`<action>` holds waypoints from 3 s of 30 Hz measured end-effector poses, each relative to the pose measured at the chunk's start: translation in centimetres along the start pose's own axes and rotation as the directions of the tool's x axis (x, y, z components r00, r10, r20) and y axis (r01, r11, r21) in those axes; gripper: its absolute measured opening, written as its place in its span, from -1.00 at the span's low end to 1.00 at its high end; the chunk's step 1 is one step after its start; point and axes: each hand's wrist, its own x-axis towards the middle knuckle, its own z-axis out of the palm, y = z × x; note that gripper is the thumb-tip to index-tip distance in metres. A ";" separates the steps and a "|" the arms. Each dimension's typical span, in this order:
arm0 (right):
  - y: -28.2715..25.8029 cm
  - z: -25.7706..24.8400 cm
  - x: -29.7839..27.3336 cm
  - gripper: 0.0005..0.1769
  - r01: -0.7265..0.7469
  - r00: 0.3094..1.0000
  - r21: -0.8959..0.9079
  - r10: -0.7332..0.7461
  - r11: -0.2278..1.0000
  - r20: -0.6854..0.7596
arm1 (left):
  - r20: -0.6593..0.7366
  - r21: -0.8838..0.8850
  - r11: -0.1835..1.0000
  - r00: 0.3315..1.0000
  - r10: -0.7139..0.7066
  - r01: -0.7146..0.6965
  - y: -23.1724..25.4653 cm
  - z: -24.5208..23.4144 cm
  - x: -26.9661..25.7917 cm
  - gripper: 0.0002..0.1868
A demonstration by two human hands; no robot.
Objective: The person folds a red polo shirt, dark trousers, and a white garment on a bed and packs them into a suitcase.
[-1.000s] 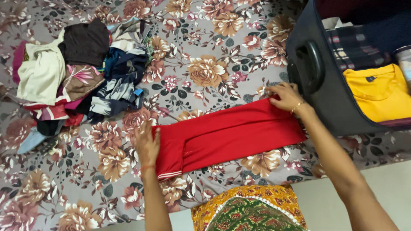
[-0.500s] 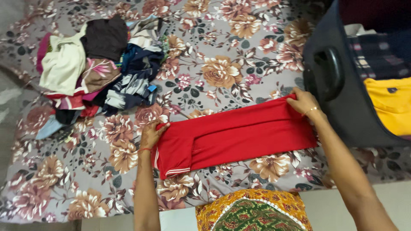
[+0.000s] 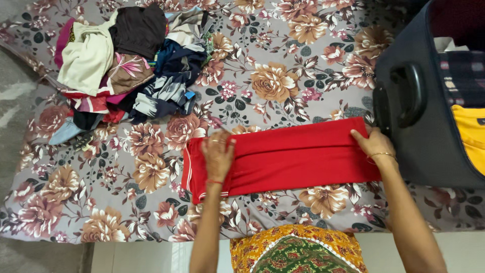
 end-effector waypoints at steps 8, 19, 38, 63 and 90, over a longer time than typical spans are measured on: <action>1.7 2.0 -0.7 -0.38 0.166 0.984 0.523 -0.179 0.836 -0.026 | 0.211 -0.313 0.943 0.960 0.185 -0.113 10.2 2.1 -3.9 -0.52; -13.9 -2.1 -10.1 -0.51 0.454 0.890 0.145 -0.439 0.879 -0.125 | 0.568 -0.782 0.252 0.818 -0.087 0.570 11.8 0.6 -5.9 -0.36; -25.5 12.2 -16.5 -0.69 0.564 0.824 0.160 -0.565 0.810 -0.039 | 0.718 -0.680 -0.381 0.674 -0.173 0.627 5.8 0.2 -8.9 -0.22; -25.2 14.7 -15.3 -0.68 0.629 0.776 0.213 -0.618 0.747 -0.125 | 0.705 -0.689 -0.362 0.695 -0.139 0.627 6.1 -0.7 -9.3 -0.34; -14.8 -1.0 -11.8 -0.66 0.386 0.913 0.078 -0.369 0.919 -0.175 | 0.689 -0.527 -0.518 0.695 0.204 0.674 17.4 9.2 -2.4 -0.11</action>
